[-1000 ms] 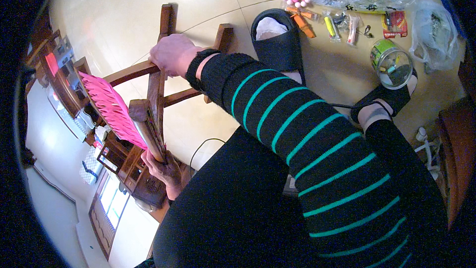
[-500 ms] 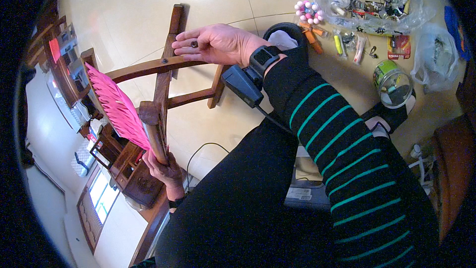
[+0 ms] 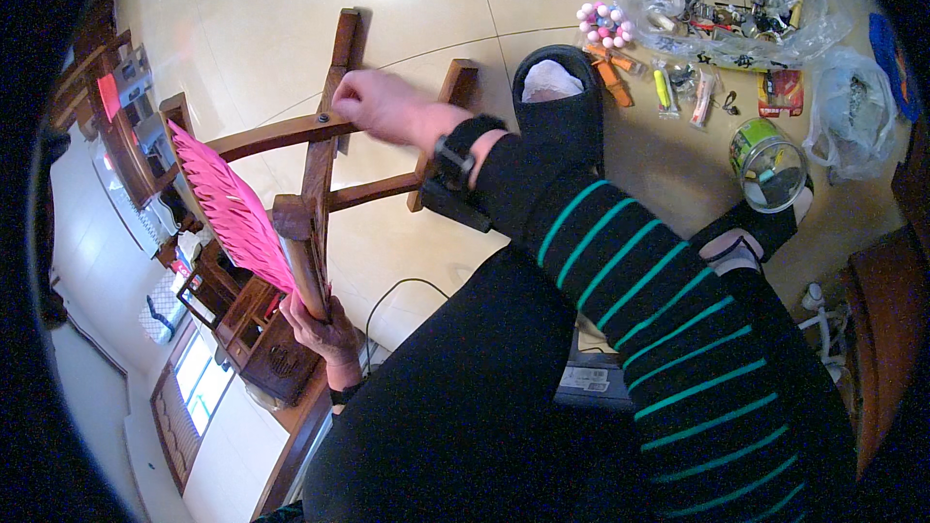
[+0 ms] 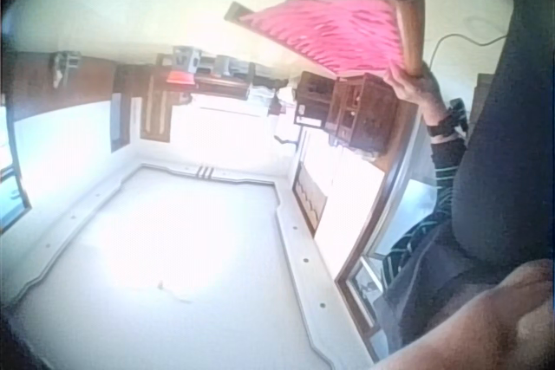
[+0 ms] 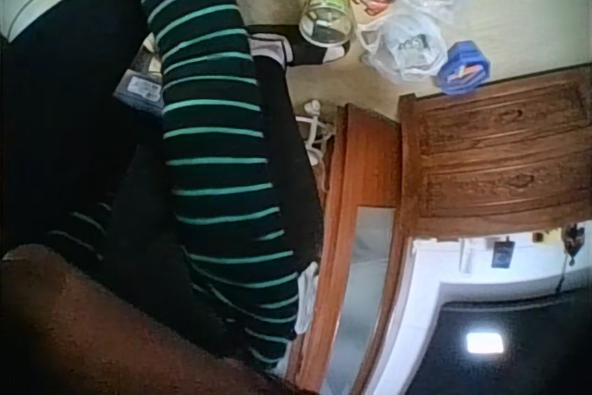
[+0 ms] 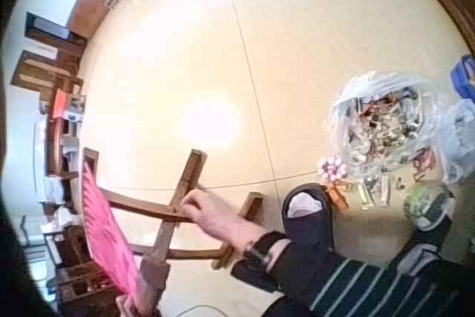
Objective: The person assembles a small wooden chair with pink woven straps. They sort small metal parts from a plastic bag, then insert and tighten metal fasteners into the chair frame by hand.
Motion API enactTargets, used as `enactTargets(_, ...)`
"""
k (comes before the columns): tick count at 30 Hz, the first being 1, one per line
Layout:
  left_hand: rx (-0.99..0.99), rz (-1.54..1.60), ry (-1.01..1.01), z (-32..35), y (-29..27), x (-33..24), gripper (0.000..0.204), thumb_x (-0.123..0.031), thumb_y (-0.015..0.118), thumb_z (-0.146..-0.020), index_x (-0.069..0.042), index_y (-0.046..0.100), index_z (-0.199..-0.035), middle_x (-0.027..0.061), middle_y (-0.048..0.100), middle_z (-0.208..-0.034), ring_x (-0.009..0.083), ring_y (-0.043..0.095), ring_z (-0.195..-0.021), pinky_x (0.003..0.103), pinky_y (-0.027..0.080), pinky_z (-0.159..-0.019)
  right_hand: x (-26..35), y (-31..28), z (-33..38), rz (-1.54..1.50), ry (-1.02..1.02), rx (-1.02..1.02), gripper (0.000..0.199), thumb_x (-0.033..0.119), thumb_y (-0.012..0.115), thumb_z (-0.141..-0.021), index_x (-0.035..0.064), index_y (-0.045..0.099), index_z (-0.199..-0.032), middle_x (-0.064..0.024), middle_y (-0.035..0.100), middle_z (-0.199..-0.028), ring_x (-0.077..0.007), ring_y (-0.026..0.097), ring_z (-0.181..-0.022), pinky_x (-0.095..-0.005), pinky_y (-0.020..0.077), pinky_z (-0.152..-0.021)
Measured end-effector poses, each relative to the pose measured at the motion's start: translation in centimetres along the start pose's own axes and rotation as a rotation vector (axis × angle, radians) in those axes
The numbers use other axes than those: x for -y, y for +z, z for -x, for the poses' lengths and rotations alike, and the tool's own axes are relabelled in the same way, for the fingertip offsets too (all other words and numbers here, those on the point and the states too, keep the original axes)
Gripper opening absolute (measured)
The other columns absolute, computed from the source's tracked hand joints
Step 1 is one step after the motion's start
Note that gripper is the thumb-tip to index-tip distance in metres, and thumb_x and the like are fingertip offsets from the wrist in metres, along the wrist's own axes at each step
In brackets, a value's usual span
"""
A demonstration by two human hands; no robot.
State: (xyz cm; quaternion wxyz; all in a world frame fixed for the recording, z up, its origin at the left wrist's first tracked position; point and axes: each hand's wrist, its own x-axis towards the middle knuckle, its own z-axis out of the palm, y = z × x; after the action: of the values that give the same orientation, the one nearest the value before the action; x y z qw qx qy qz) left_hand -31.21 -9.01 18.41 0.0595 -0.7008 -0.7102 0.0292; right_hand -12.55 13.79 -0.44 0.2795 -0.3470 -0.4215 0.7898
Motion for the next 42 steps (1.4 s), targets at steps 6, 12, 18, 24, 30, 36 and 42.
enactTargets(6, 0.0, 0.003, -0.011, 0.0, 0.0, -0.1, 0.051, -0.028, 0.072, -0.085, -0.001, 0.053, -0.124, 0.0209, 0.053, -0.097, 0.039, 0.059, -0.086, 0.046, 0.05, -0.07, 0.1, 3.0, -1.2, 0.363, -0.193, -0.127, 0.015, 0.017, 0.06, -0.094, 0.0027, 0.056, -0.097, -0.0197, 0.068, -0.09, -0.039, 0.066, -0.089, -0.0471, 0.0514, -0.077)
enactTargets(12, 0.019, -0.004, -0.019, 0.0, -0.1, 0.0, 0.049, -0.022, 0.073, -0.083, -0.002, 0.053, -0.123, 0.0209, 0.053, -0.098, 0.0395, 0.059, -0.086, 0.046, 0.05, -0.07, 0.3, 2.4, -1.7, 0.616, -0.367, -0.076, 0.021, 0.008, 0.067, -0.085, 0.0038, 0.055, -0.101, -0.0187, 0.068, -0.092, -0.0373, 0.067, -0.09, -0.0452, 0.0533, -0.078)
enactTargets(18, 0.134, -0.033, -0.029, -2.8, -1.8, -2.2, 0.048, -0.011, 0.07, -0.084, -0.003, 0.049, -0.126, 0.0216, 0.056, -0.096, 0.0381, 0.063, -0.085, 0.047, 0.051, -0.07, 0.3, 1.7, -1.8, 0.66, -0.388, -0.052, 0.022, 0.008, 0.066, -0.086, 0.0045, 0.057, -0.106, -0.0168, 0.067, -0.094, -0.0366, 0.067, -0.093, -0.0454, 0.0551, -0.08)
enactTargets(24, 0.252, 0.402, -0.478, -9.2, -5.6, -8.0, 0.045, -0.019, 0.055, -0.098, -0.001, 0.039, -0.136, 0.013, 0.062, -0.102, 0.0195, 0.061, -0.086, 0.035, 0.052, -0.076, -0.3, -4.0, -0.1, 0.551, -0.305, -0.407, 0.025, 0.022, 0.045, -0.102, 0.0025, 0.06, -0.106, -0.0189, 0.061, -0.11, -0.0343, 0.068, -0.093, -0.045, 0.0549, -0.085)
enactTargets(30, 0.355, 0.773, -0.677, -18.0, -6.7, -12.5, 0.069, -0.038, 0.063, -0.094, -0.005, 0.035, -0.147, 0.0083, 0.059, -0.101, 0.0158, 0.06, -0.071, 0.03, 0.053, -0.06, -0.9, -8.8, -0.1, 0.948, -0.45, -0.696, 0.02, 0.007, 0.05, -0.092, 0.0062, 0.06, -0.109, -0.0196, 0.067, -0.099, -0.0395, 0.064, -0.098, -0.047, 0.0525, -0.081)
enactTargets(36, 0.344, 1.194, -0.232, -24.0, -4.3, -9.1, 0.06, -0.016, 0.06, -0.1, 0.0, 0.031, -0.15, 0.0185, 0.059, -0.122, 0.0186, 0.068, -0.083, 0.023, 0.058, -0.06, -1.0, -9.3, 2.2, 0.232, -0.232, -0.638, 0.022, 0.019, 0.046, -0.097, 0.0061, 0.058, -0.111, -0.0173, 0.06, -0.106, -0.0289, 0.065, -0.089, -0.0392, 0.0529, -0.083)
enactTargets(42, 0.153, -0.195, 0.14, -25.6, -3.7, 1.4, 0.036, -0.015, 0.057, -0.1, -0.011, 0.058, -0.136, 0.0146, 0.043, -0.148, 0.0252, 0.048, -0.133, 0.037, 0.048, -0.101, -1.2, -6.2, 4.8, 0.165, -0.11, -0.375, 0.029, 0.015, 0.044, -0.089, 0.0026, 0.068, -0.099, -0.0188, 0.071, -0.096, -0.0335, 0.068, -0.091, -0.0429, 0.0521, -0.084)
